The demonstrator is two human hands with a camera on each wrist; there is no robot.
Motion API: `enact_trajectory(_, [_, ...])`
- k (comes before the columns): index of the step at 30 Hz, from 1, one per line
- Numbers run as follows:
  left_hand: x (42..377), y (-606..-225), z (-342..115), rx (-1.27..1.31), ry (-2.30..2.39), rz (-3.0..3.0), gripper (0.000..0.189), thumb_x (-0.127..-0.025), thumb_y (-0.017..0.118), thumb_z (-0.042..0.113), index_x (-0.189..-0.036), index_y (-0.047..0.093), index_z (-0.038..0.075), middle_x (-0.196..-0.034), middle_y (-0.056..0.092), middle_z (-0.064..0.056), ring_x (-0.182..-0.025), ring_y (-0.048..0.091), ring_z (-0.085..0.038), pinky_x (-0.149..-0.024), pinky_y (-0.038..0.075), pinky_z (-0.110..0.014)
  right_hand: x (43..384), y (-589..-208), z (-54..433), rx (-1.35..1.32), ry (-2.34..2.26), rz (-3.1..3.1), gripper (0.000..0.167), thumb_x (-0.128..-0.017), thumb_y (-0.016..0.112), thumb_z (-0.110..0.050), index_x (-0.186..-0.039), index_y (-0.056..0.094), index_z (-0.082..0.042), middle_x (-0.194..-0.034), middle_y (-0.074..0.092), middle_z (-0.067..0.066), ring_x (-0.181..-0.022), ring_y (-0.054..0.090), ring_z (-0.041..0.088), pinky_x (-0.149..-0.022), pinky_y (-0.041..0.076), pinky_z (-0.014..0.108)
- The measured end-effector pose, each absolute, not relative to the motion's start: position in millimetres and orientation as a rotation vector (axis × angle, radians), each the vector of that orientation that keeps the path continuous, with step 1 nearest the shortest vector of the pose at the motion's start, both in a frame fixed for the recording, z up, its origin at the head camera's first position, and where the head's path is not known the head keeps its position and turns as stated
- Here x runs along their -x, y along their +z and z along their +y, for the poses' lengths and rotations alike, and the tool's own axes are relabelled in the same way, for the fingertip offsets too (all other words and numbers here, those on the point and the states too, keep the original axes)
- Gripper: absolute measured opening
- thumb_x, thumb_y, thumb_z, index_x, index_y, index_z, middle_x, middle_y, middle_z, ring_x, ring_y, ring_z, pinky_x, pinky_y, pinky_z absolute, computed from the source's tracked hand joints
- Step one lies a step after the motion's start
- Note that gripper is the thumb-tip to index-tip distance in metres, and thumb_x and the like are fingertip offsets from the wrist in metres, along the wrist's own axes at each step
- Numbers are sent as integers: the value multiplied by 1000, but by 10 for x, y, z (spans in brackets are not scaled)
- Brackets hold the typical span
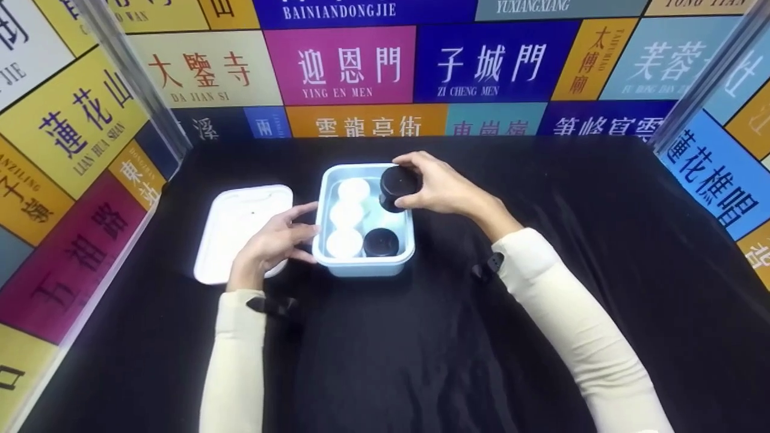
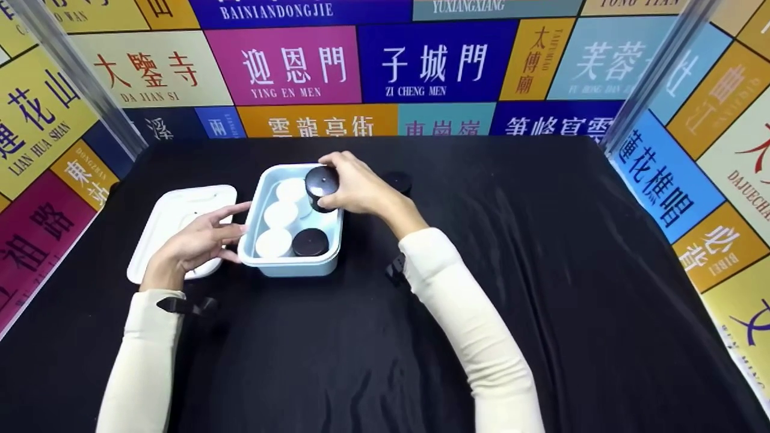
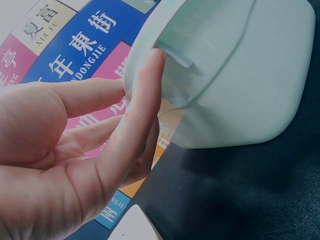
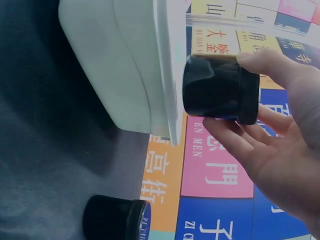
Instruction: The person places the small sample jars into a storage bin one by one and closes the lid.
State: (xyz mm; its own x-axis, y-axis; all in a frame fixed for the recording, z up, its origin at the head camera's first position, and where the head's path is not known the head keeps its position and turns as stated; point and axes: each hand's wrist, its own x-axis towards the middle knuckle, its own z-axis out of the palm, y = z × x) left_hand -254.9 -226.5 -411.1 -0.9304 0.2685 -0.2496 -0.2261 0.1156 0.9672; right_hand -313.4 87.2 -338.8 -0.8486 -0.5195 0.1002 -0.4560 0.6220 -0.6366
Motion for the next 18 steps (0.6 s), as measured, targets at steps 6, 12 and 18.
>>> enact_trajectory(6, [2550,-4120,-2269,-35,1870,2037,65,-100,56,7,-158,26,10,-107,64,-14,-90,70,-19,-65,66,-35,3212,-3365,745,890,-858,2721,71,-79,81,-22,-142,51,-9,-139,52,13,-125,52,29,-113,44,40])
enact_trajectory(12, [2546,-4112,-2266,-33,1870,2035,65,-100,56,8,-158,27,10,-113,63,-17,-92,70,-19,-65,66,-35,3295,-3423,668,902,-748,2714,67,-77,82,-24,-137,57,-9,-135,52,14,-124,52,31,-112,44,41])
enact_trajectory(18, [2547,-4100,-2258,-26,1878,2032,65,-100,57,7,-158,27,10,-115,63,-19,-93,71,-20,-65,66,-36,3358,-3481,599,921,-623,2712,68,-76,84,-23,-137,59,-8,-129,53,16,-118,52,31,-110,45,41])
